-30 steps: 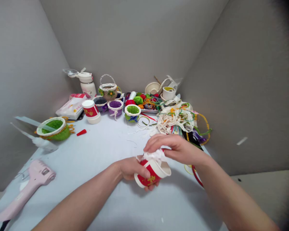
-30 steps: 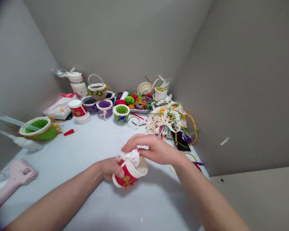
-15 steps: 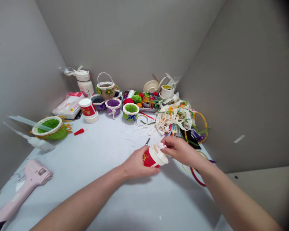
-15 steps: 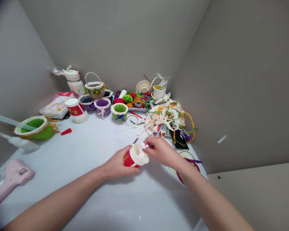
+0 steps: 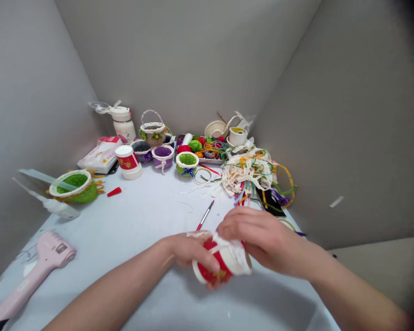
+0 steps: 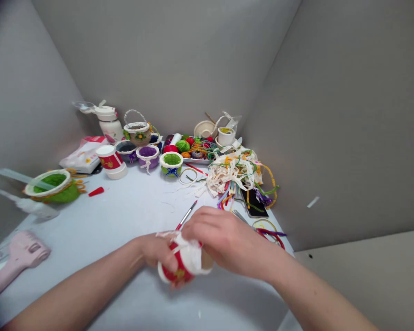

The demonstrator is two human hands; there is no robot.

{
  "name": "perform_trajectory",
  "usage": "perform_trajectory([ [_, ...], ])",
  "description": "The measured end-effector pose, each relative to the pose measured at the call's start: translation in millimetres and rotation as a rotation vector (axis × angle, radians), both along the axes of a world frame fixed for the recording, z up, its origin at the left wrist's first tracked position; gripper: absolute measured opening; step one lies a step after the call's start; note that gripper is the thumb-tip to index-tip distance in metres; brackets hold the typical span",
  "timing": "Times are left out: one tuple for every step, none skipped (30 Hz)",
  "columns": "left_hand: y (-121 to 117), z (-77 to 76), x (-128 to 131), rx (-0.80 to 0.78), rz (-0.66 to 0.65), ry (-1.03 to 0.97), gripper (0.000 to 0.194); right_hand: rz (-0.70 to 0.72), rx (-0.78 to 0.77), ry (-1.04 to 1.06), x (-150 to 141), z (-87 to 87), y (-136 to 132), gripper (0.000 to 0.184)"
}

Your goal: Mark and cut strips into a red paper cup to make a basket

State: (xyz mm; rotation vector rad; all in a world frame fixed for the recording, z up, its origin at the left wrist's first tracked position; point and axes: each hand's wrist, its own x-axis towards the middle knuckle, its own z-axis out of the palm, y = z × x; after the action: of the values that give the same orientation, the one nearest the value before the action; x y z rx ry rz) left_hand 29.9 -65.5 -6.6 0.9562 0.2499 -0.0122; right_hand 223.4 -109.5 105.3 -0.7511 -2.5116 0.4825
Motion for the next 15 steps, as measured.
perform_trajectory([
  [2.9,6.7,0.1,0.045,0.103,0.041,0.046,-0.073,-0.010,0.014,4.9,-4.7,1.2,0.030],
  [5.5,13.0,0.3,0.098,0.187,0.070,0.046,-0.119,-0.015,0.024,9.4,-9.3,2.6,0.032],
  [7.6,18.4,0.5,0.134,0.212,0.090,0.046,-0.137,-0.003,0.042,13.0,-13.1,3.9,0.034],
  [8.9,22.3,0.7,0.153,0.186,0.091,0.046,-0.146,0.015,0.059,15.4,-15.8,4.9,0.035],
  [9.5,24.7,1.1,0.152,0.116,0.079,0.047,-0.140,0.035,0.075,16.5,-17.0,5.5,0.034],
  [9.3,25.8,1.5,0.129,0.022,0.060,0.049,-0.123,0.050,0.088,16.5,-17.0,5.6,0.033],
  [8.7,25.9,1.8,0.098,-0.065,0.035,0.051,-0.103,0.053,0.095,15.9,-16.1,5.3,0.032],
  [7.9,25.7,2.0,0.066,-0.132,0.016,0.053,-0.086,0.043,0.094,15.0,-14.9,4.8,0.030],
  [7.1,25.7,2.0,0.050,-0.167,0.010,0.054,-0.081,0.020,0.085,14.4,-14.0,4.4,0.027],
  [6.4,26.5,1.7,0.070,-0.159,0.018,0.054,-0.101,-0.011,0.067,14.5,-13.9,4.2,0.024],
  [6.0,28.5,1.1,0.132,-0.112,0.041,0.054,-0.152,-0.047,0.037,15.4,-15.1,4.3,0.020],
  [5.7,31.5,0.4,0.232,-0.038,0.082,0.053,-0.233,-0.092,-0.003,17.4,-17.6,5.0,0.016],
  [5.6,35.5,-0.4,0.363,0.051,0.136,0.052,-0.327,-0.145,-0.046,20.1,-21.4,6.1,0.011],
  [5.4,40.0,-1.1,0.509,0.144,0.195,0.052,-0.415,-0.207,-0.091,23.3,-26.0,7.7,0.006],
  [5.2,44.4,-1.6,0.652,0.229,0.255,0.053,-0.486,-0.277,-0.126,26.5,-30.9,9.5,0.007],
])
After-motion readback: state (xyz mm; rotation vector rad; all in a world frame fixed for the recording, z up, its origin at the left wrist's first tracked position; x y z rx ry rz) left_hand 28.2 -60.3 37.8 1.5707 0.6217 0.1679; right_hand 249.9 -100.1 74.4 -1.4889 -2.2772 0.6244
